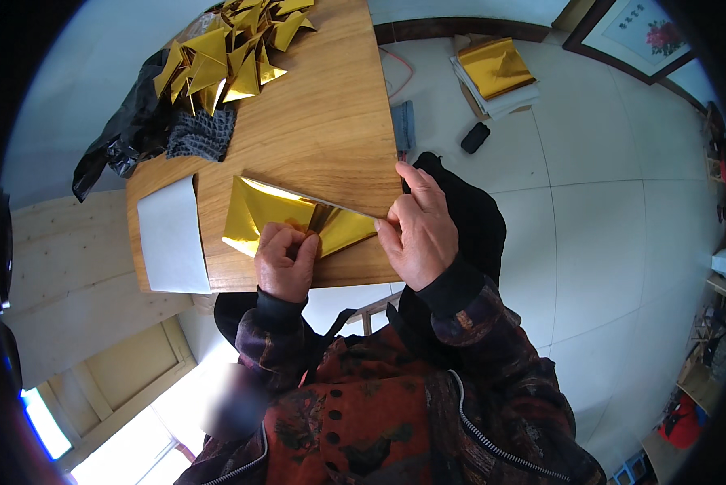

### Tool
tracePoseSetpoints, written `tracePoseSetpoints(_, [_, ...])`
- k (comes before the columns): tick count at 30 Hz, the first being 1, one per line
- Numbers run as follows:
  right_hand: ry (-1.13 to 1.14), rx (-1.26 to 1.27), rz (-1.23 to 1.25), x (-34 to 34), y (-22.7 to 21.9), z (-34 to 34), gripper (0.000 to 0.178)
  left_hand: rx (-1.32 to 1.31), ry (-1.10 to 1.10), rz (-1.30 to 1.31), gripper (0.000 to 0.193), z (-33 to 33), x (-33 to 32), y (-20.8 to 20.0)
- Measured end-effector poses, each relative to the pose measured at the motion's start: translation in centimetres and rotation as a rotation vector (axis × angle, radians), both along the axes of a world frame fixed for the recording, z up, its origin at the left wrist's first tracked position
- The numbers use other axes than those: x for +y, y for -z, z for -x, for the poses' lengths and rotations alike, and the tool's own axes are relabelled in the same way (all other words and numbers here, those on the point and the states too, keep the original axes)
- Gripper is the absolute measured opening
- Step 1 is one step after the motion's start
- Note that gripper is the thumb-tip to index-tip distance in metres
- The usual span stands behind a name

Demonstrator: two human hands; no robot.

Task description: The person folds a gold sheet of paper into a triangular packet by hand, pressing creases and tucking flaps. The finished packet is placed on the table among others, and the person begins folding another sheet.

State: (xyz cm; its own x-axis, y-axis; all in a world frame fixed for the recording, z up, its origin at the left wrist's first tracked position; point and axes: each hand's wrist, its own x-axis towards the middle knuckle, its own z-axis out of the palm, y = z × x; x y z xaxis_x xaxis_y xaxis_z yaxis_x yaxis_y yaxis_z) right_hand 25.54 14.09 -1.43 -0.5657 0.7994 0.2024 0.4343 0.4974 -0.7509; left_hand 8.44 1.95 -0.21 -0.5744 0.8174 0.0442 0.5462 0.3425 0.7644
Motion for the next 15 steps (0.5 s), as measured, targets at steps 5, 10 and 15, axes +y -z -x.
tracePoseSetpoints(5, [0.002,-0.014,-0.039,0.03,0.05,0.05,0.022,0.043,0.008,0.025,0.015,0.16,0.15,-0.05])
tracePoseSetpoints(10, [0.003,0.003,-0.052,0.01,0.26,0.18,0.021,0.093,0.037,0.021,0.017,0.31,0.19,0.03])
tracePoseSetpoints(15, [0.005,-0.023,-0.18,-0.02,0.22,0.35,0.018,0.08,0.031,0.042,0.018,0.31,0.24,0.09])
